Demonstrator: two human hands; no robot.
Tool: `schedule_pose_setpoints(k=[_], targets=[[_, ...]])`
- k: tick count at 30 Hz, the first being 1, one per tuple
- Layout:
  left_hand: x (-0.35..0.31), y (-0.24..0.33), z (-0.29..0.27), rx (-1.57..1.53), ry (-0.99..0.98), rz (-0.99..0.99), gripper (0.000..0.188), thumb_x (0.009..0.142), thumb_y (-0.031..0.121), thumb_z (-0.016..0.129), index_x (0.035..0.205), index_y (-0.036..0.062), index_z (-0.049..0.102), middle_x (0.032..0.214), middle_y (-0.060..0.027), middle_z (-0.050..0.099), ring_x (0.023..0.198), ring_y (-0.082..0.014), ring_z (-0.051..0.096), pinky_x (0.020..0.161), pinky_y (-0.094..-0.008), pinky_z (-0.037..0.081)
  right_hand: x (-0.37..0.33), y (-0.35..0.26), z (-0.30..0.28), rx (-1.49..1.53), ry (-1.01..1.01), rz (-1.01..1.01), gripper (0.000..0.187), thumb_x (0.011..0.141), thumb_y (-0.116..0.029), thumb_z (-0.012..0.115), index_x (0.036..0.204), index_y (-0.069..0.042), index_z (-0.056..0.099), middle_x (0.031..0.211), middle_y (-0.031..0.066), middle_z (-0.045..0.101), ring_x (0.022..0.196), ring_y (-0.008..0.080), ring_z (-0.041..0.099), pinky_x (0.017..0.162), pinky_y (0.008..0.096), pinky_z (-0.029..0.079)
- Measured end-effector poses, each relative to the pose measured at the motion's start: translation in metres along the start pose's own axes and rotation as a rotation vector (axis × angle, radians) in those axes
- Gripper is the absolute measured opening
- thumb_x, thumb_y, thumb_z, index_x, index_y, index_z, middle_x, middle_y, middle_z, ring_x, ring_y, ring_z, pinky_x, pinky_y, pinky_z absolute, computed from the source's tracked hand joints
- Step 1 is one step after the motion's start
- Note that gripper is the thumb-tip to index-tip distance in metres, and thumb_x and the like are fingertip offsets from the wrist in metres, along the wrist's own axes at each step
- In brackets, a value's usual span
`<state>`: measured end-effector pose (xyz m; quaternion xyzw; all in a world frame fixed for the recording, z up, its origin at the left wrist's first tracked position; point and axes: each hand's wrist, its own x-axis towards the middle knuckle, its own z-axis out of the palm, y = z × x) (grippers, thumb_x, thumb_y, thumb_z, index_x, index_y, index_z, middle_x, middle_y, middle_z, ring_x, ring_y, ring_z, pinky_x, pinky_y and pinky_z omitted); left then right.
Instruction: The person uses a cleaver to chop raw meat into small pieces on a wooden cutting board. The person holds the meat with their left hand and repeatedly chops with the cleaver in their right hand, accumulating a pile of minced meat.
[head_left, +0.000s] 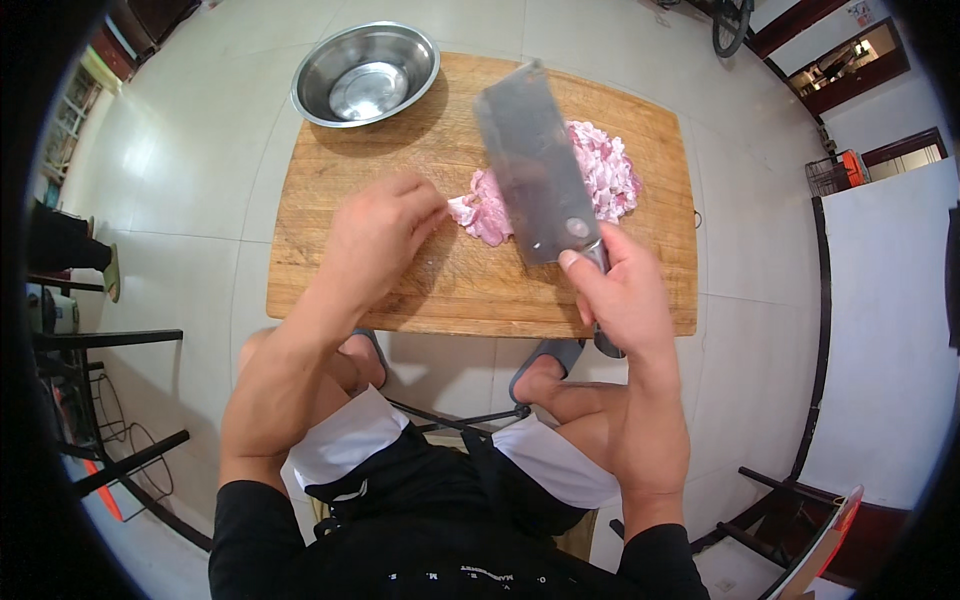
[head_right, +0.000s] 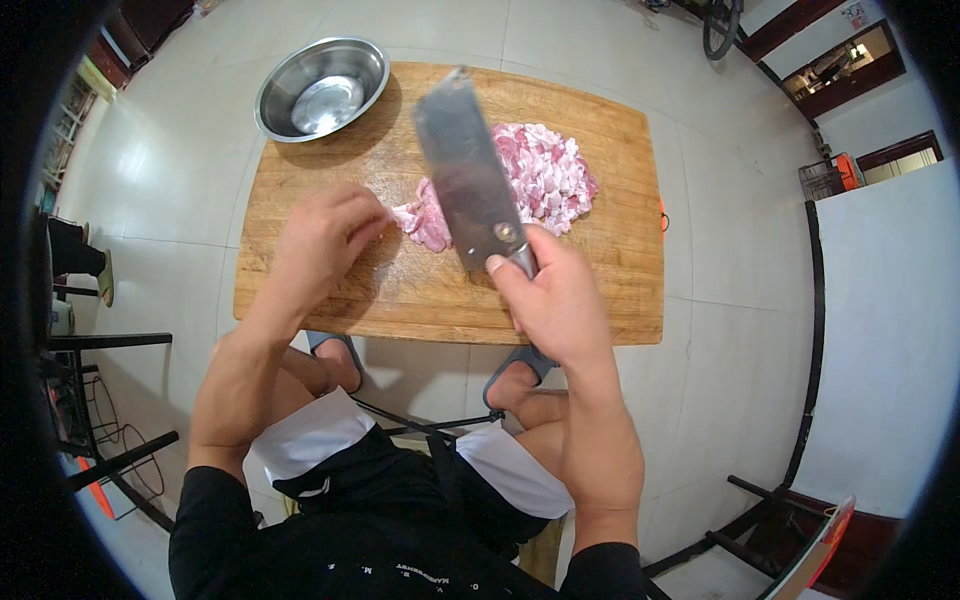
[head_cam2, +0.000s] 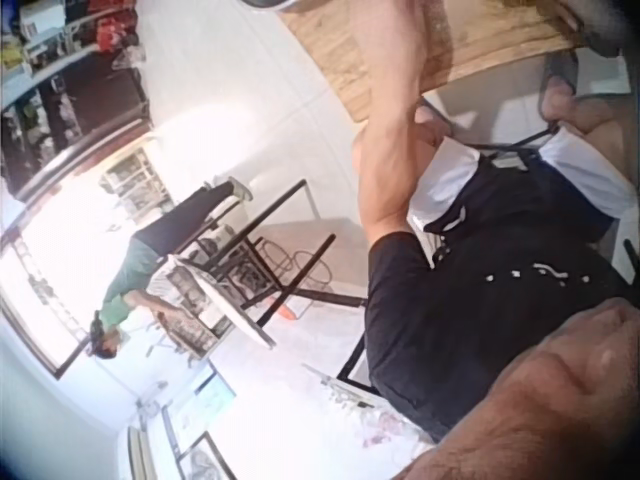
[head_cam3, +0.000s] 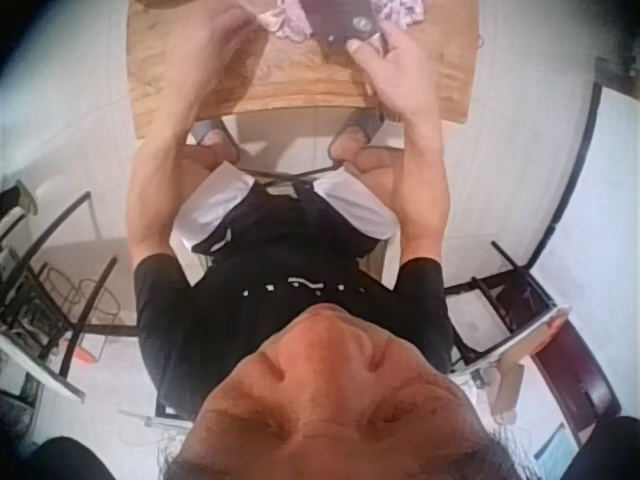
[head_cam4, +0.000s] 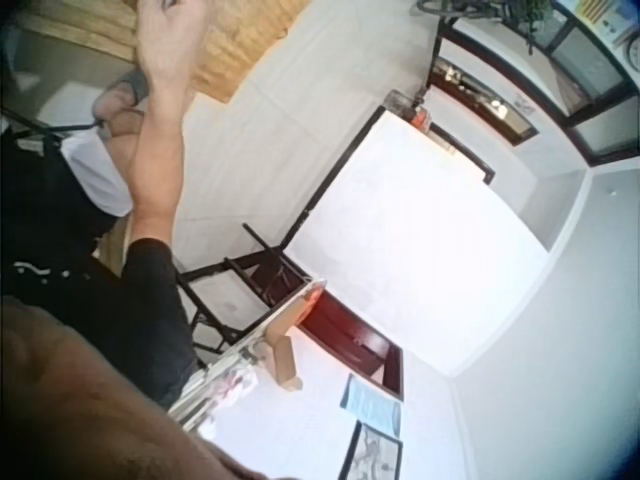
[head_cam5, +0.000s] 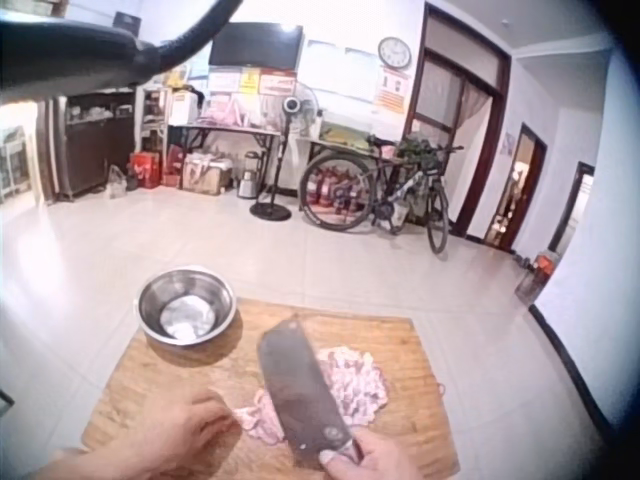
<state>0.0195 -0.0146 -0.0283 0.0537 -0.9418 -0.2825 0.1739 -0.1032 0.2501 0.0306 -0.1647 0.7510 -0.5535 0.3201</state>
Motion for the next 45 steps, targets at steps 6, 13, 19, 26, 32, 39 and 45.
schedule_pose_setpoints(k=[6, 13, 19, 26, 32, 39, 45], targets=[[-0.02, 0.002, -0.002, -0.048, -0.075, 0.083, 0.025, 0.097, 0.009, 0.079, 0.121, 0.0063, 0.08, 0.12, -0.011, 0.076, 0.109, -0.0362, 0.074, 0.092, -0.0458, 0.062, -0.011, -0.008, 0.013, -0.639, -0.023, -0.273, 0.017, 0.1, -0.017, 0.073, 0.11, -0.003, 0.069, 0.085, 0.0228, 0.068, 0.078, 0.0463, 0.068, 0.069, 0.0522, 0.054], [-0.018, 0.002, -0.001, 0.011, -0.161, 0.123, 0.031, 0.094, 0.006, 0.072, 0.124, 0.0039, 0.08, 0.123, -0.0119, 0.075, 0.117, -0.0343, 0.072, 0.098, -0.0449, 0.061, -0.023, -0.01, 0.016, -0.836, -0.106, -0.326, 0.013, 0.1, -0.015, 0.069, 0.104, -0.003, 0.065, 0.097, 0.0225, 0.071, 0.091, 0.0492, 0.069, 0.076, 0.0589, 0.053], [-0.021, -0.002, 0.003, 0.04, -0.184, 0.105, 0.033, 0.09, 0.006, 0.069, 0.121, 0.0037, 0.08, 0.122, -0.0112, 0.075, 0.118, -0.0336, 0.072, 0.099, -0.0437, 0.06, -0.037, -0.018, 0.015, -0.876, -0.1, -0.289, 0.016, 0.099, -0.016, 0.072, 0.1, -0.002, 0.064, 0.091, 0.0219, 0.068, 0.085, 0.048, 0.067, 0.072, 0.0557, 0.051], [-0.019, -0.006, 0.004, -0.029, -0.145, 0.101, 0.026, 0.085, 0.003, 0.073, 0.11, 0.0023, 0.08, 0.108, -0.0118, 0.075, 0.107, -0.0346, 0.074, 0.09, -0.0453, 0.062, -0.03, -0.03, 0.015, -0.862, -0.212, -0.126, 0.02, 0.104, -0.018, 0.07, 0.103, 0.0, 0.062, 0.088, 0.0249, 0.067, 0.085, 0.0514, 0.065, 0.072, 0.0566, 0.05], [-0.018, -0.006, 0.002, -0.046, -0.163, 0.122, 0.024, 0.086, 0.003, 0.074, 0.11, 0.0027, 0.082, 0.108, -0.0118, 0.076, 0.105, -0.0346, 0.075, 0.088, -0.0452, 0.062, 0.013, -0.03, 0.042, -0.898, -0.251, -0.187, 0.023, 0.109, -0.021, 0.064, 0.107, 0.002, 0.06, 0.094, 0.0308, 0.071, 0.097, 0.0565, 0.067, 0.081, 0.0602, 0.055], [-0.019, -0.006, -0.005, -0.058, -0.192, 0.156, 0.025, 0.094, 0.009, 0.072, 0.117, 0.0039, 0.082, 0.122, -0.0093, 0.077, 0.114, -0.0334, 0.074, 0.097, -0.0435, 0.061, 0.044, 0.005, 0.005, -0.237, -0.273, 0.165, 0.014, 0.108, -0.017, 0.066, 0.109, -0.003, 0.064, 0.075, 0.0002, 0.063, 0.052, 0.0073, 0.056, 0.048, 0.0291, 0.045], [-0.016, -0.009, -0.009, -0.013, -0.211, 0.165, 0.027, 0.093, 0.01, 0.073, 0.118, 0.0066, 0.082, 0.122, -0.0086, 0.076, 0.115, -0.0323, 0.073, 0.096, -0.0432, 0.061, 0.028, 0.002, -0.024, -0.216, -0.196, 0.145, 0.016, 0.109, -0.017, 0.066, 0.11, -0.002, 0.064, 0.074, 0.0, 0.063, 0.052, 0.008, 0.055, 0.049, 0.029, 0.044]])
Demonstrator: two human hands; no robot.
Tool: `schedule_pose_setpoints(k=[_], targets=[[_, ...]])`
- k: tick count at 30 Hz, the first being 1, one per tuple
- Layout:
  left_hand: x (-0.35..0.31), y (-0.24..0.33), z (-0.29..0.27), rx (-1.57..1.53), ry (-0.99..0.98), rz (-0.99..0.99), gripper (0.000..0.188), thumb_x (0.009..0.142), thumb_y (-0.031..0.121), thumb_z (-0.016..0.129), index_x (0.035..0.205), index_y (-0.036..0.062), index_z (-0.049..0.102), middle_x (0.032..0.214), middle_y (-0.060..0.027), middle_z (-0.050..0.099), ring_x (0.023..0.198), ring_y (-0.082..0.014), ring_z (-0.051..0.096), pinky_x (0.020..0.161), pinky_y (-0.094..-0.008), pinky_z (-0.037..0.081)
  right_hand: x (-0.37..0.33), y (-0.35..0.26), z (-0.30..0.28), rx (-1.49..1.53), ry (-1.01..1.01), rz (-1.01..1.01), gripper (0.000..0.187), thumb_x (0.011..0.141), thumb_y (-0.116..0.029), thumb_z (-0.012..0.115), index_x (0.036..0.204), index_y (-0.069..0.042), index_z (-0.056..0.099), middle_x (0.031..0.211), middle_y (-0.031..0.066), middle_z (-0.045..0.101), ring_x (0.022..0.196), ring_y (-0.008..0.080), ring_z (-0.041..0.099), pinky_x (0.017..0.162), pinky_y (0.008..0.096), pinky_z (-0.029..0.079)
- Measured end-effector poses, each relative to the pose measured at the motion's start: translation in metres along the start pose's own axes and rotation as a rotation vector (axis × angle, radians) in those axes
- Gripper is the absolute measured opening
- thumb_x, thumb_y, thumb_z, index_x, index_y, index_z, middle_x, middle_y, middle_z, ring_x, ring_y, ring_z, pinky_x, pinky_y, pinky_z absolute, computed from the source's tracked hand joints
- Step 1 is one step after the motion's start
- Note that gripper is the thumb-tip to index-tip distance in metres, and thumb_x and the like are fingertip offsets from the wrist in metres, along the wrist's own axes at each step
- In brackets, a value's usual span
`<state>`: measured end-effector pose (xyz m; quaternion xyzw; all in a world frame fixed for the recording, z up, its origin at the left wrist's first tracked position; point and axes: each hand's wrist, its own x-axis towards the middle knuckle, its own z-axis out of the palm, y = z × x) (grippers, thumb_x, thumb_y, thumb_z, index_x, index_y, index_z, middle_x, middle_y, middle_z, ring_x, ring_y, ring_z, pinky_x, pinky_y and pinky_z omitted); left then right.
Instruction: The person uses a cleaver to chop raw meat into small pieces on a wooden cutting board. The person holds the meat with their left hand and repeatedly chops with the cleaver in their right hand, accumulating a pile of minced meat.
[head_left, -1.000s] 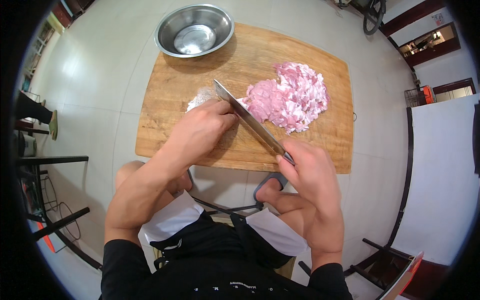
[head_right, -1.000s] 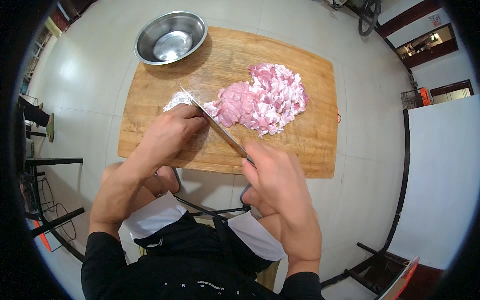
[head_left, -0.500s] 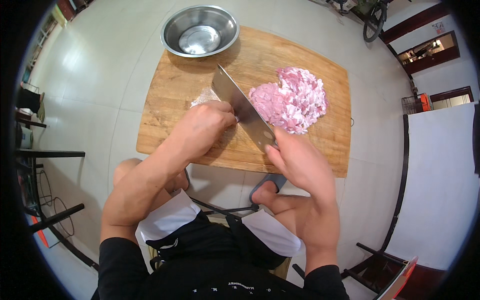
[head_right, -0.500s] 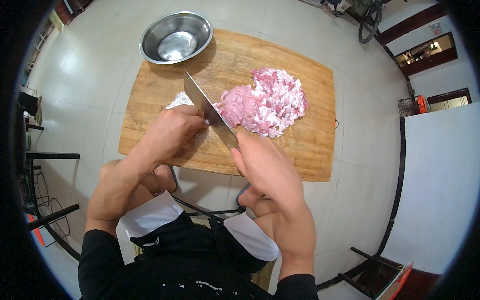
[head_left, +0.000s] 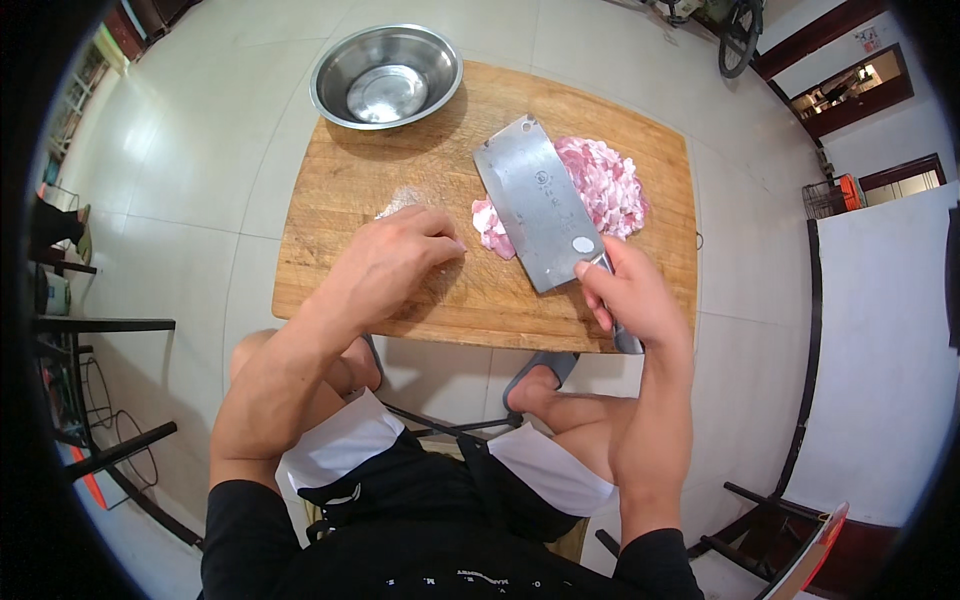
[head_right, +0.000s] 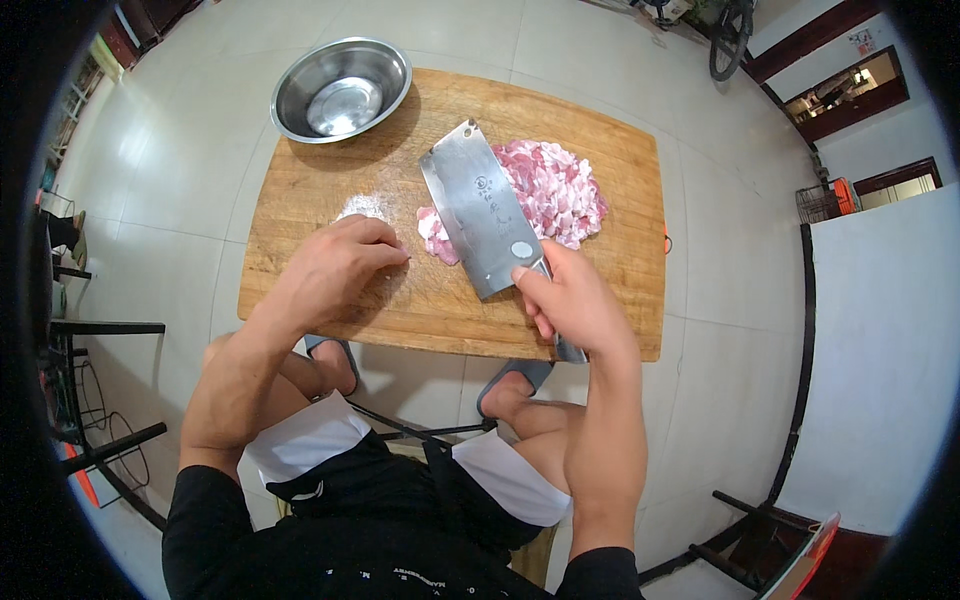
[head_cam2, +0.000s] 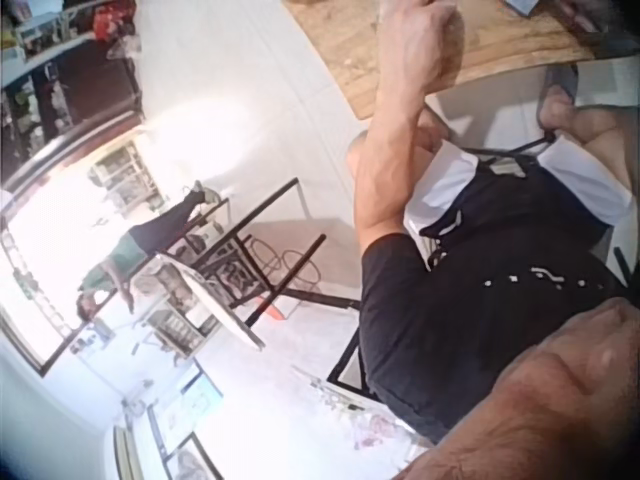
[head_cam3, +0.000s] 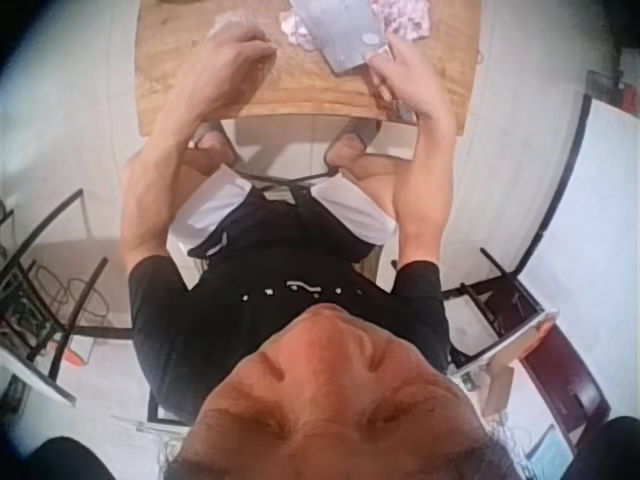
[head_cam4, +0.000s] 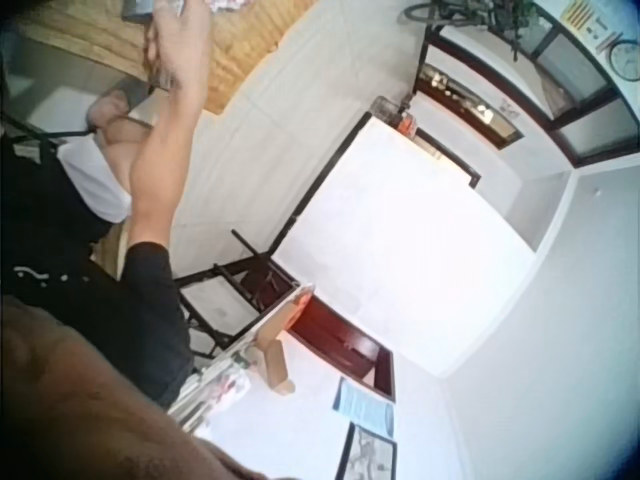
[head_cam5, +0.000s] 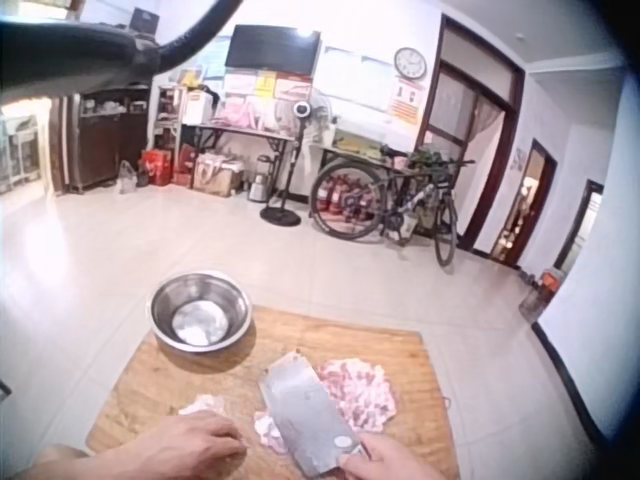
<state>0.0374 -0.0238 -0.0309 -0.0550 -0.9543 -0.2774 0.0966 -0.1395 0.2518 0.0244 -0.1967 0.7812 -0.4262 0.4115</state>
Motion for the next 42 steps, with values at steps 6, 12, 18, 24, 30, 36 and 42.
schedule_pose_setpoints(k=[6, 12, 18, 24, 30, 36, 42], targets=[[-0.001, 0.001, 0.003, 0.039, 0.004, -0.041, 0.025, 0.09, 0.01, 0.074, 0.114, 0.0069, 0.081, 0.118, -0.0084, 0.077, 0.112, -0.0327, 0.074, 0.092, -0.044, 0.062, -0.051, -0.02, 0.036, -0.619, 0.245, -0.24, 0.018, 0.103, -0.02, 0.07, 0.106, -0.003, 0.065, 0.082, 0.0237, 0.073, 0.074, 0.0481, 0.071, 0.066, 0.0535, 0.055], [-0.002, 0.0, 0.005, 0.08, 0.039, 0.022, 0.023, 0.092, 0.012, 0.073, 0.113, 0.0071, 0.081, 0.114, -0.008, 0.078, 0.109, -0.0317, 0.075, 0.089, -0.0449, 0.062, -0.078, -0.043, 0.051, -0.695, 0.149, -0.178, 0.019, 0.105, -0.018, 0.068, 0.099, -0.004, 0.059, 0.082, 0.0227, 0.074, 0.076, 0.0486, 0.071, 0.067, 0.0565, 0.055], [-0.002, 0.002, 0.005, 0.063, 0.043, 0.006, 0.021, 0.088, 0.007, 0.069, 0.105, 0.0043, 0.08, 0.104, -0.0096, 0.072, 0.103, -0.0326, 0.074, 0.087, -0.0462, 0.062, -0.077, -0.033, 0.053, -0.812, 0.144, -0.275, 0.019, 0.105, -0.017, 0.068, 0.099, -0.003, 0.057, 0.081, 0.0238, 0.072, 0.077, 0.0493, 0.07, 0.068, 0.0577, 0.054], [0.001, 0.003, 0.005, 0.123, -0.014, -0.015, 0.022, 0.087, 0.012, 0.076, 0.108, 0.0085, 0.082, 0.104, -0.0065, 0.073, 0.102, -0.0299, 0.075, 0.083, -0.0441, 0.062, -0.082, -0.03, 0.072, -0.755, 0.222, -0.367, 0.02, 0.107, -0.019, 0.065, 0.101, -0.001, 0.057, 0.089, 0.0279, 0.073, 0.086, 0.0523, 0.07, 0.075, 0.0617, 0.053], [-0.003, 0.003, 0.001, 0.09, -0.029, -0.012, 0.018, 0.086, 0.005, 0.07, 0.101, 0.0048, 0.079, 0.103, -0.0104, 0.072, 0.105, -0.0332, 0.075, 0.087, -0.0448, 0.062, -0.021, -0.034, 0.076, -0.724, 0.092, -0.293, 0.026, 0.107, -0.023, 0.065, 0.104, 0.002, 0.06, 0.09, 0.0304, 0.072, 0.09, 0.0544, 0.07, 0.079, 0.0622, 0.054], [0.003, 0.0, 0.011, 0.027, 0.073, 0.075, 0.021, 0.09, 0.006, 0.067, 0.108, 0.0033, 0.078, 0.113, -0.0111, 0.074, 0.109, -0.0344, 0.074, 0.091, -0.0451, 0.061, 0.016, -0.004, 0.036, -0.052, -0.06, 0.005, 0.018, 0.109, -0.017, 0.067, 0.102, -0.003, 0.061, 0.073, 0.0014, 0.063, 0.052, 0.0097, 0.058, 0.049, 0.0314, 0.048], [0.007, 0.0, 0.018, 0.041, 0.125, 0.086, 0.021, 0.094, 0.011, 0.07, 0.113, 0.0066, 0.078, 0.115, -0.0079, 0.075, 0.109, -0.0323, 0.074, 0.092, -0.0434, 0.062, 0.013, 0.011, 0.003, 0.079, -0.017, 0.011, 0.019, 0.11, -0.018, 0.066, 0.102, -0.002, 0.062, 0.072, 0.0003, 0.061, 0.051, 0.0088, 0.057, 0.048, 0.0303, 0.046]])
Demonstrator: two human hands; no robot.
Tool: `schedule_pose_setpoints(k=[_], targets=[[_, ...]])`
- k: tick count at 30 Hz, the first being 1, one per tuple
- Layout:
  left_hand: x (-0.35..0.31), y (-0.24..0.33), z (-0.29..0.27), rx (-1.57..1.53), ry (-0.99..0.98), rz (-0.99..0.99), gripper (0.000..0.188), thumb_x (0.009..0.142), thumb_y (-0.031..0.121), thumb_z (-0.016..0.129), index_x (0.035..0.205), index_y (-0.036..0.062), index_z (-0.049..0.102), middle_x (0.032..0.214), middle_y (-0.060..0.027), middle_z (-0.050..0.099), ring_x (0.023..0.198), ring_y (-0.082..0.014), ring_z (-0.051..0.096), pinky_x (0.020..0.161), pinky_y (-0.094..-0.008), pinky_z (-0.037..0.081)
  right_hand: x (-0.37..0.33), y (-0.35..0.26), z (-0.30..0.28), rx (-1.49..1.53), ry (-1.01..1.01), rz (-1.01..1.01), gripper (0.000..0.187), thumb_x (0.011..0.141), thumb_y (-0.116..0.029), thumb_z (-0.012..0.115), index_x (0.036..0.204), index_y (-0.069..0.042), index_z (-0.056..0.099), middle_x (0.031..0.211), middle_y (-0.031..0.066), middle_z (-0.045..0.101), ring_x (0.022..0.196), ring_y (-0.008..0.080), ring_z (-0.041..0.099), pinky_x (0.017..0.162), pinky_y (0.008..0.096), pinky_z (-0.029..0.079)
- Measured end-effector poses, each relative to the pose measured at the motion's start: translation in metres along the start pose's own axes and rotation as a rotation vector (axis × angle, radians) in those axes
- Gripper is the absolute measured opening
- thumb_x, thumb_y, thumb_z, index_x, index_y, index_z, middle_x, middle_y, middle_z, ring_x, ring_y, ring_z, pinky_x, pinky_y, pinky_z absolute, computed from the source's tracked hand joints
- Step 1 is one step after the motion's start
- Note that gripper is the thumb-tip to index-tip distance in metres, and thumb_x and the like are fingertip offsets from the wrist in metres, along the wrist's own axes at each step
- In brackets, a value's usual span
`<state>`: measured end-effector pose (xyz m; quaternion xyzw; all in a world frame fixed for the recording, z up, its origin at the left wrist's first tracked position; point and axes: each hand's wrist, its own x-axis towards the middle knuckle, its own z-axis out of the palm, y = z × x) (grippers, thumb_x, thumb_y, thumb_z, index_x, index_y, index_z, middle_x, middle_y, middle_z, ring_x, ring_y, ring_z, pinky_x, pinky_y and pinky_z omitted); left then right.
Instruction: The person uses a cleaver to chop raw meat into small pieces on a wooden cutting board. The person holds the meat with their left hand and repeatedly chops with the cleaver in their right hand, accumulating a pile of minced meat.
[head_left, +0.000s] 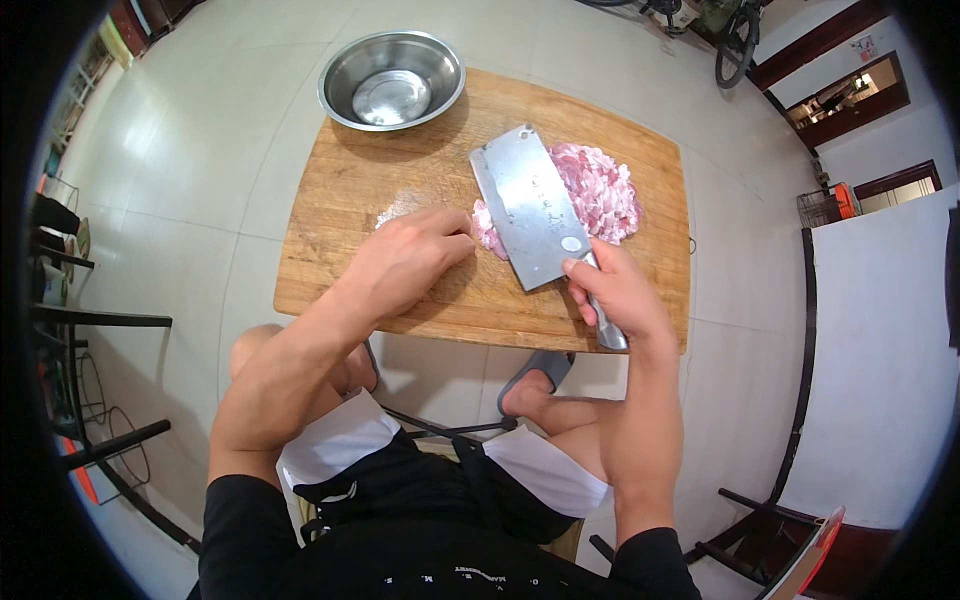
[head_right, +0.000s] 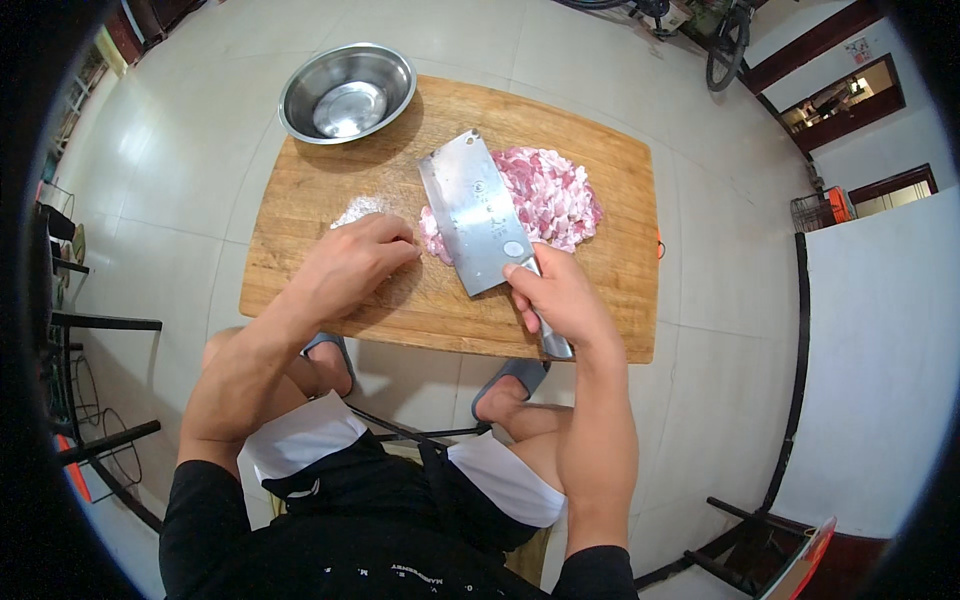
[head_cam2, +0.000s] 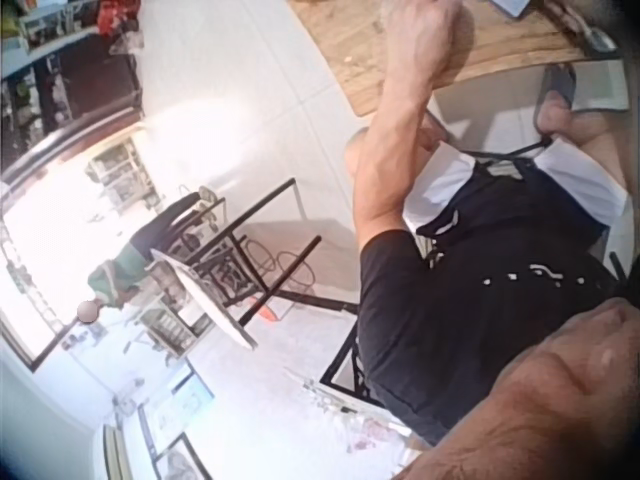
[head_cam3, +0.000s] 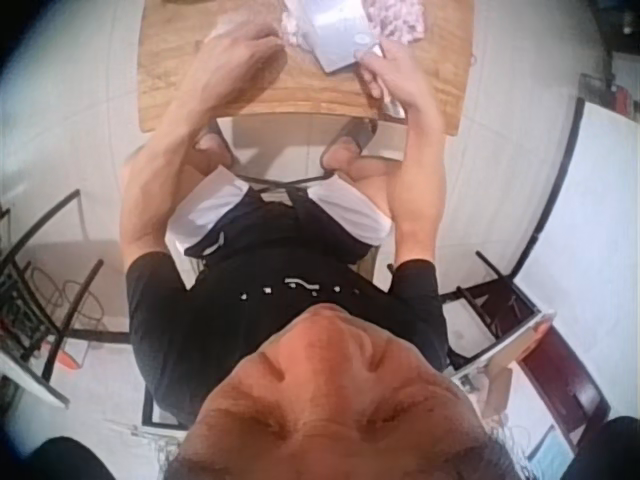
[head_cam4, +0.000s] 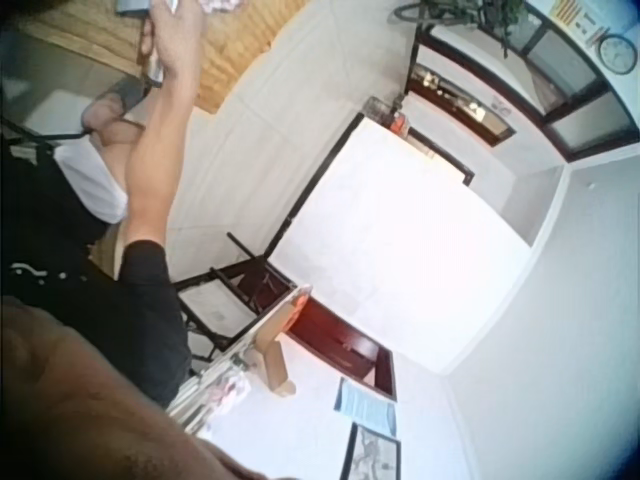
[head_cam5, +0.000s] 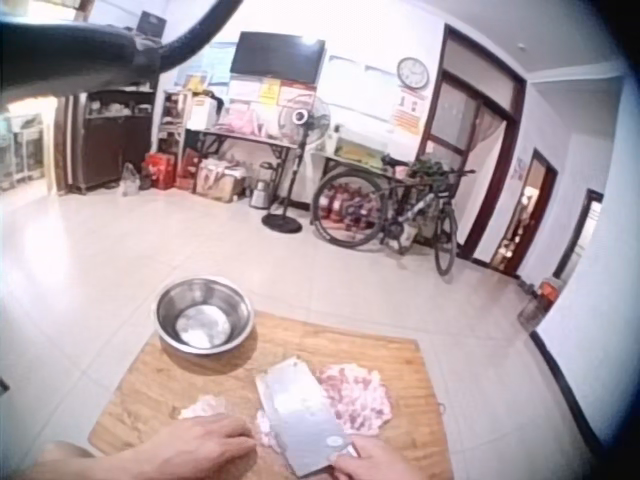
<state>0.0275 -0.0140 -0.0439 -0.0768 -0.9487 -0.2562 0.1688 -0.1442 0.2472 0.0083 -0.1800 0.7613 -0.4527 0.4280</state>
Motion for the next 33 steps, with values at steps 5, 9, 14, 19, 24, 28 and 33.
schedule_pose_setpoints(k=[5, 9, 14, 19, 24, 28, 33], targets=[[-0.001, -0.001, -0.002, 0.016, -0.065, -0.05, 0.024, 0.094, 0.011, 0.068, 0.115, 0.0066, 0.078, 0.115, -0.008, 0.075, 0.109, -0.0317, 0.074, 0.091, -0.0432, 0.062, -0.044, -0.009, 0.022, -0.481, 0.249, -0.217, 0.02, 0.105, -0.019, 0.069, 0.104, 0.0, 0.064, 0.078, 0.0211, 0.07, 0.06, 0.0403, 0.065, 0.059, 0.0483, 0.052], [-0.002, 0.0, -0.004, 0.054, -0.113, -0.072, 0.024, 0.093, 0.012, 0.068, 0.114, 0.0069, 0.078, 0.115, -0.0077, 0.075, 0.109, -0.031, 0.074, 0.09, -0.0435, 0.062, -0.072, -0.025, 0.042, -0.724, 0.268, -0.22, 0.024, 0.104, -0.023, 0.072, 0.101, -0.001, 0.063, 0.084, 0.0276, 0.072, 0.078, 0.0521, 0.07, 0.07, 0.0585, 0.054], [-0.004, 0.001, -0.002, 0.077, -0.081, -0.055, 0.023, 0.092, 0.012, 0.068, 0.112, 0.0067, 0.078, 0.109, -0.0081, 0.073, 0.106, -0.0314, 0.074, 0.089, -0.044, 0.062, -0.088, -0.032, 0.049, -0.837, 0.201, -0.21, 0.023, 0.105, -0.023, 0.069, 0.098, -0.003, 0.061, 0.081, 0.0264, 0.072, 0.079, 0.0517, 0.07, 0.071, 0.0603, 0.054], [0.0, 0.002, -0.002, 0.064, -0.08, -0.052, 0.022, 0.09, 0.01, 0.069, 0.109, 0.0059, 0.078, 0.105, -0.0089, 0.071, 0.104, -0.0321, 0.073, 0.087, -0.0445, 0.061, -0.085, -0.035, 0.047, -0.886, 0.135, -0.211, 0.022, 0.107, -0.022, 0.066, 0.099, -0.002, 0.06, 0.083, 0.0253, 0.072, 0.082, 0.0509, 0.07, 0.073, 0.0612, 0.053], [-0.003, 0.0, -0.001, 0.083, -0.092, -0.055, 0.021, 0.089, 0.01, 0.07, 0.109, 0.0055, 0.078, 0.106, -0.009, 0.072, 0.104, -0.0327, 0.073, 0.087, -0.0453, 0.061, -0.054, -0.034, 0.057, -0.891, 0.12, -0.311, 0.024, 0.108, -0.023, 0.066, 0.102, 0.0, 0.061, 0.088, 0.0266, 0.072, 0.089, 0.0529, 0.07, 0.078, 0.0628, 0.053], [-0.003, 0.0, -0.004, 0.056, -0.108, -0.042, 0.022, 0.09, 0.011, 0.07, 0.11, 0.0061, 0.078, 0.108, -0.0084, 0.072, 0.104, -0.0324, 0.073, 0.088, -0.0449, 0.061, -0.028, -0.043, 0.07, -0.837, 0.151, -0.319, 0.026, 0.107, -0.023, 0.068, 0.104, 0.001, 0.062, 0.088, 0.0265, 0.072, 0.087, 0.0522, 0.07, 0.079, 0.0613, 0.055], [0.0, -0.007, 0.003, 0.049, -0.012, 0.075, 0.021, 0.093, 0.011, 0.069, 0.11, 0.0062, 0.078, 0.11, -0.0083, 0.072, 0.106, -0.0317, 0.074, 0.089, -0.0438, 0.061, 0.007, -0.028, 0.041, -0.293, 0.006, -0.002, 0.021, 0.108, -0.019, 0.068, 0.103, 0.0, 0.062, 0.074, 0.0118, 0.069, 0.056, 0.0253, 0.067, 0.057, 0.0426, 0.055]])
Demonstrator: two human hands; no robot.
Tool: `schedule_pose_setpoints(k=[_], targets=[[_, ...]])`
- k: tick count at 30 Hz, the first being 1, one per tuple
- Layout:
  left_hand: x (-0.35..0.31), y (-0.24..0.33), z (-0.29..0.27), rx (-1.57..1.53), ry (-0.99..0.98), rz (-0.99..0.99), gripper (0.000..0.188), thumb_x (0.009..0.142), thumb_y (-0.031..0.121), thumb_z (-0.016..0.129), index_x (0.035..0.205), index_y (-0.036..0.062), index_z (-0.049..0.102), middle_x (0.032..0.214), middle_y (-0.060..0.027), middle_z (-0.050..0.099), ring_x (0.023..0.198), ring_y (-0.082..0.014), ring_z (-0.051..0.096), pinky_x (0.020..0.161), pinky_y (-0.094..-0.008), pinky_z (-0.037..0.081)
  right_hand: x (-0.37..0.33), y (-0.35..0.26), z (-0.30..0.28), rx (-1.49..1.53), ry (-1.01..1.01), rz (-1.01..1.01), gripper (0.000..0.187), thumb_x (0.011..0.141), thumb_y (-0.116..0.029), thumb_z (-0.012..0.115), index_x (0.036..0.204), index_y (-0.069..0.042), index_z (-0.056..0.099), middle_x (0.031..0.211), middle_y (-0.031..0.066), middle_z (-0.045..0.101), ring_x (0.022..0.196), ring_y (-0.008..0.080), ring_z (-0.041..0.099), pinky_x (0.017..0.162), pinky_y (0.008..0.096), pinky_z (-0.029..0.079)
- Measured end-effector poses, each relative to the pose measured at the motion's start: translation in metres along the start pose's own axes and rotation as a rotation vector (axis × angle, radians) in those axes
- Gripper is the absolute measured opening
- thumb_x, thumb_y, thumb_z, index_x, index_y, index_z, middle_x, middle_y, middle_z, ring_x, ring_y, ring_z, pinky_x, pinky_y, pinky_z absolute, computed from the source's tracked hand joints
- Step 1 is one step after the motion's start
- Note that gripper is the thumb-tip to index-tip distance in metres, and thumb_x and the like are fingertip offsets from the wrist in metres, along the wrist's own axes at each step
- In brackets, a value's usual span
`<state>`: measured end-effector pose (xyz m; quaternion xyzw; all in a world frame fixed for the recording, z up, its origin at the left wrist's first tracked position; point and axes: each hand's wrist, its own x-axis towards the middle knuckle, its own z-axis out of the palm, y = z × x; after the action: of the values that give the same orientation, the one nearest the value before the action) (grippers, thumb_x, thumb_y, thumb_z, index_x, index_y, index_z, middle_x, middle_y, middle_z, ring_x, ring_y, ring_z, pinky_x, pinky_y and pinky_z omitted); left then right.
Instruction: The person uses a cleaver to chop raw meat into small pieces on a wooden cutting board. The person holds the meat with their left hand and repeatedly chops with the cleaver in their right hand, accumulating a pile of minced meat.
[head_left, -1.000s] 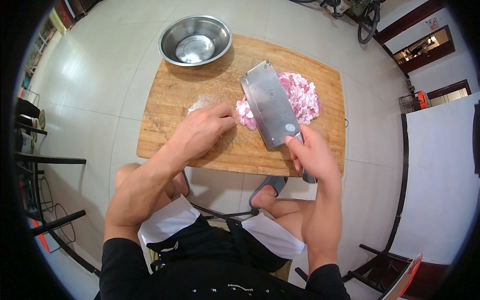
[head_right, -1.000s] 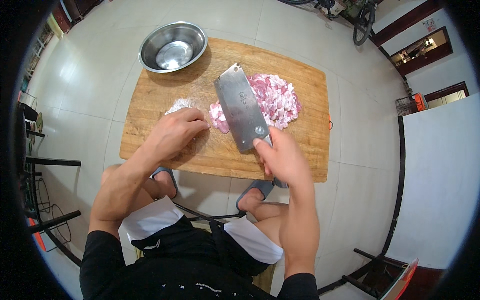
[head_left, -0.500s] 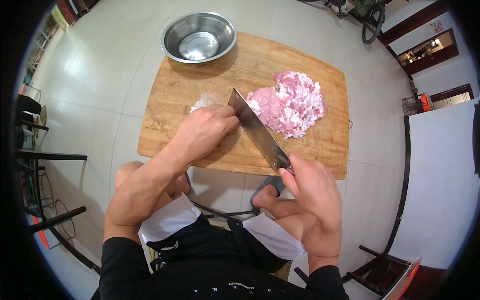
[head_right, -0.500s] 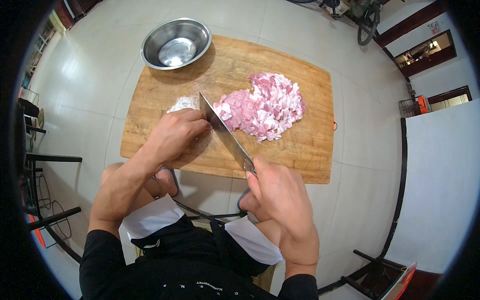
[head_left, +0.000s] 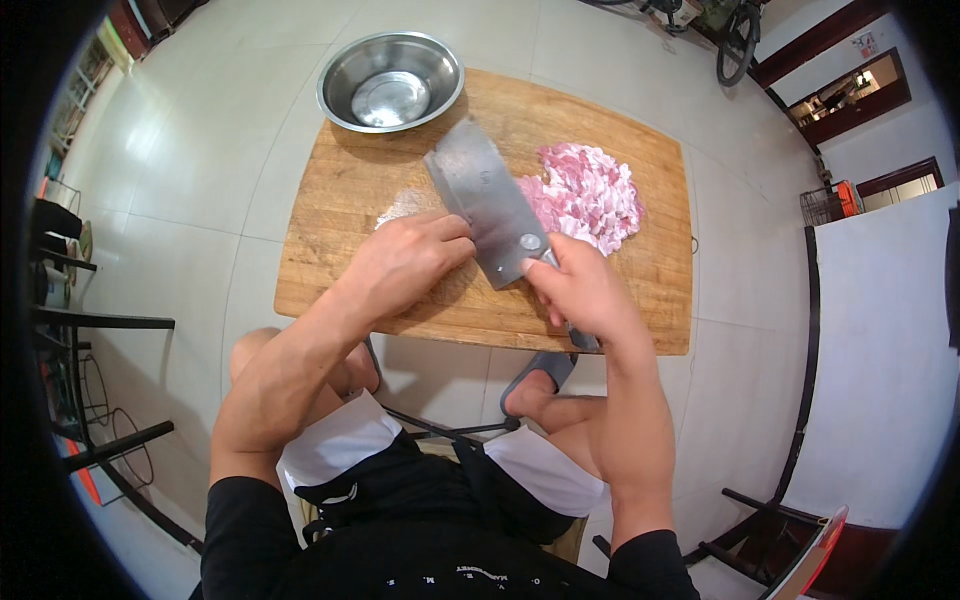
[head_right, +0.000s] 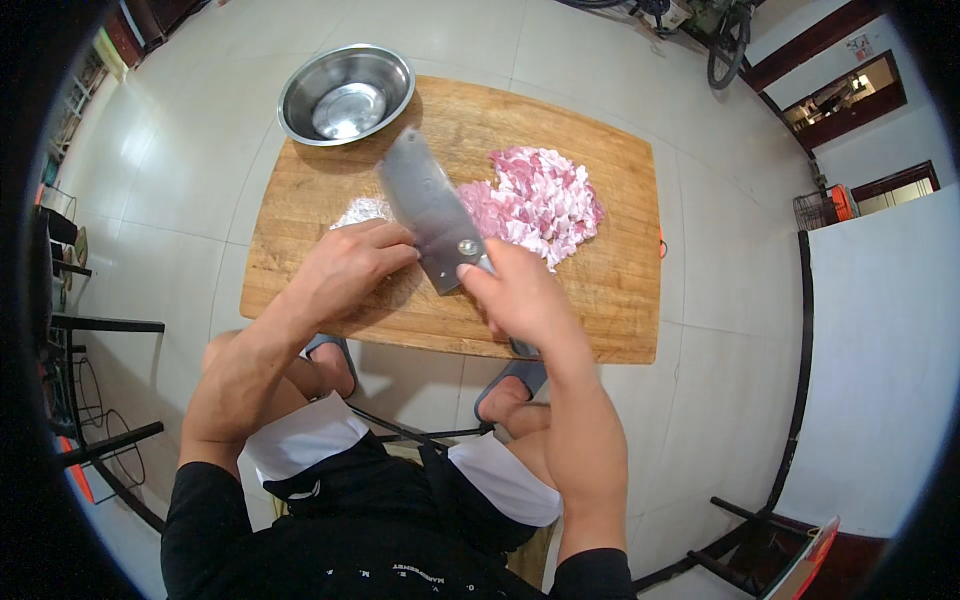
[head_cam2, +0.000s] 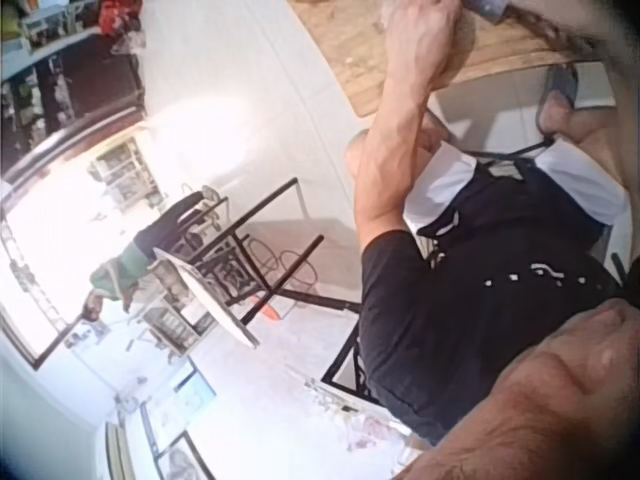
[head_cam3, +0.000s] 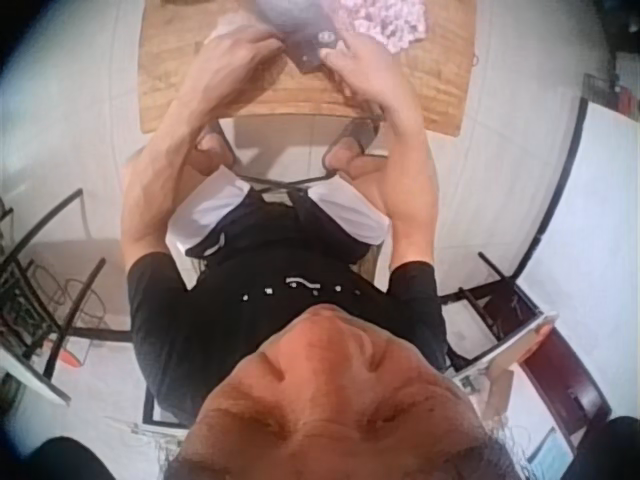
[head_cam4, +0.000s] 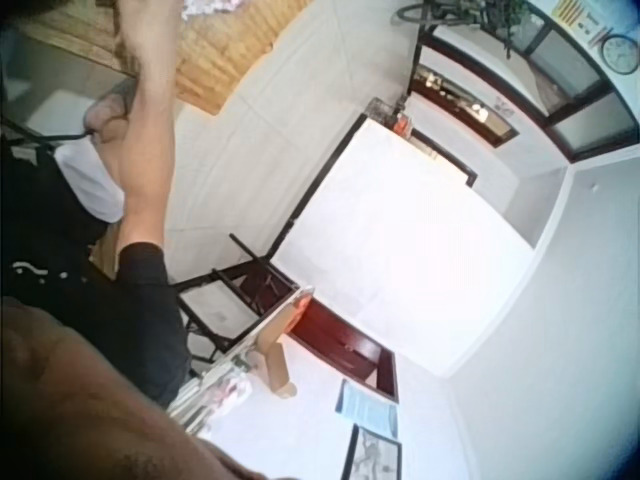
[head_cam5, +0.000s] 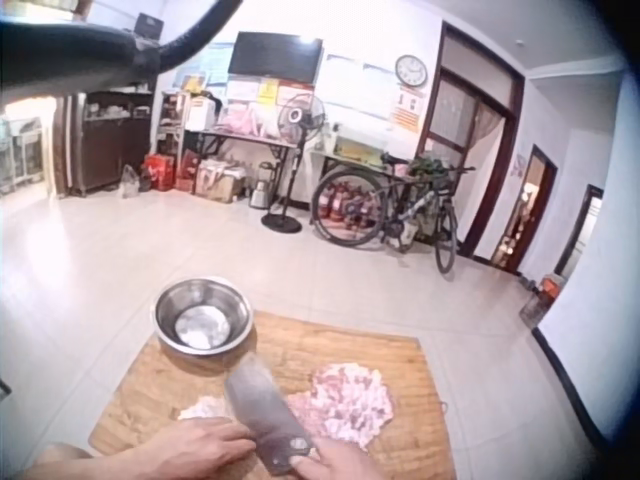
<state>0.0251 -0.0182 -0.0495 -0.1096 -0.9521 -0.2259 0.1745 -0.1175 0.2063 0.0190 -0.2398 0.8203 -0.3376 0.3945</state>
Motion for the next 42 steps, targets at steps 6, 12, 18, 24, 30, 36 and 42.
schedule_pose_setpoints(k=[6, 12, 18, 24, 30, 36, 42], targets=[[0.0, 0.007, -0.004, 0.037, -0.066, -0.122, 0.02, 0.095, 0.013, 0.067, 0.112, 0.0071, 0.077, 0.113, -0.0082, 0.073, 0.108, -0.0306, 0.073, 0.09, -0.0427, 0.062, -0.003, 0.031, -0.03, 0.297, -0.017, 0.0, 0.018, 0.11, -0.018, 0.067, 0.102, -0.002, 0.063, 0.073, 0.0003, 0.063, 0.05, 0.0091, 0.056, 0.049, 0.0298, 0.046], [-0.005, 0.008, -0.001, 0.075, -0.071, -0.136, 0.023, 0.095, 0.011, 0.067, 0.115, 0.0074, 0.076, 0.114, -0.0083, 0.073, 0.107, -0.0302, 0.074, 0.087, -0.0425, 0.063, -0.054, 0.01, -0.014, -0.214, 0.234, -0.1, 0.021, 0.106, -0.022, 0.071, 0.102, -0.002, 0.065, 0.072, 0.0149, 0.069, 0.059, 0.0321, 0.069, 0.058, 0.0479, 0.051], [-0.006, 0.013, 0.005, 0.128, 0.058, -0.089, 0.004, 0.091, 0.01, 0.067, 0.092, 0.0072, 0.07, 0.096, -0.0081, 0.067, 0.095, -0.0286, 0.074, 0.081, -0.0424, 0.063, -0.084, 0.001, 0.008, -0.514, 0.241, -0.168, 0.025, 0.101, -0.025, 0.076, 0.099, -0.002, 0.067, 0.081, 0.0241, 0.069, 0.078, 0.0489, 0.067, 0.068, 0.0538, 0.052], [-0.006, 0.014, 0.003, 0.099, -0.024, -0.117, 0.017, 0.091, 0.011, 0.067, 0.105, 0.0065, 0.074, 0.102, -0.0084, 0.068, 0.1, -0.03, 0.074, 0.084, -0.043, 0.063, -0.093, -0.009, 0.006, -0.602, 0.138, -0.161, 0.024, 0.107, -0.024, 0.068, 0.102, -0.002, 0.06, 0.085, 0.0256, 0.073, 0.083, 0.0516, 0.071, 0.073, 0.0609, 0.055], [-0.005, 0.012, 0.002, 0.084, -0.062, -0.139, 0.015, 0.09, 0.01, 0.068, 0.103, 0.0066, 0.075, 0.102, -0.0086, 0.068, 0.101, -0.0304, 0.073, 0.085, -0.0435, 0.063, -0.055, -0.016, 0.021, -0.567, 0.125, -0.191, 0.026, 0.108, -0.025, 0.067, 0.104, 0.0, 0.059, 0.092, 0.0288, 0.073, 0.093, 0.0543, 0.069, 0.081, 0.0623, 0.054], [-0.004, 0.006, 0.006, -0.004, -0.035, 0.0, 0.021, 0.092, 0.009, 0.067, 0.111, 0.0067, 0.076, 0.112, -0.0076, 0.072, 0.105, -0.0306, 0.074, 0.088, -0.0417, 0.063, -0.015, -0.006, 0.019, -0.307, 0.148, -0.238, 0.023, 0.107, -0.021, 0.067, 0.107, 0.002, 0.063, 0.086, 0.0254, 0.073, 0.077, 0.047, 0.073, 0.072, 0.0559, 0.057], [0.0, 0.011, 0.008, 0.004, -0.018, -0.065, 0.021, 0.094, 0.01, 0.067, 0.113, 0.0064, 0.076, 0.116, -0.0082, 0.073, 0.108, -0.0311, 0.074, 0.091, -0.042, 0.063, 0.01, 0.031, -0.016, 0.281, -0.02, -0.004, 0.019, 0.11, -0.021, 0.066, 0.101, -0.004, 0.063, 0.075, 0.0014, 0.064, 0.051, 0.0085, 0.058, 0.048, 0.0301, 0.047]])
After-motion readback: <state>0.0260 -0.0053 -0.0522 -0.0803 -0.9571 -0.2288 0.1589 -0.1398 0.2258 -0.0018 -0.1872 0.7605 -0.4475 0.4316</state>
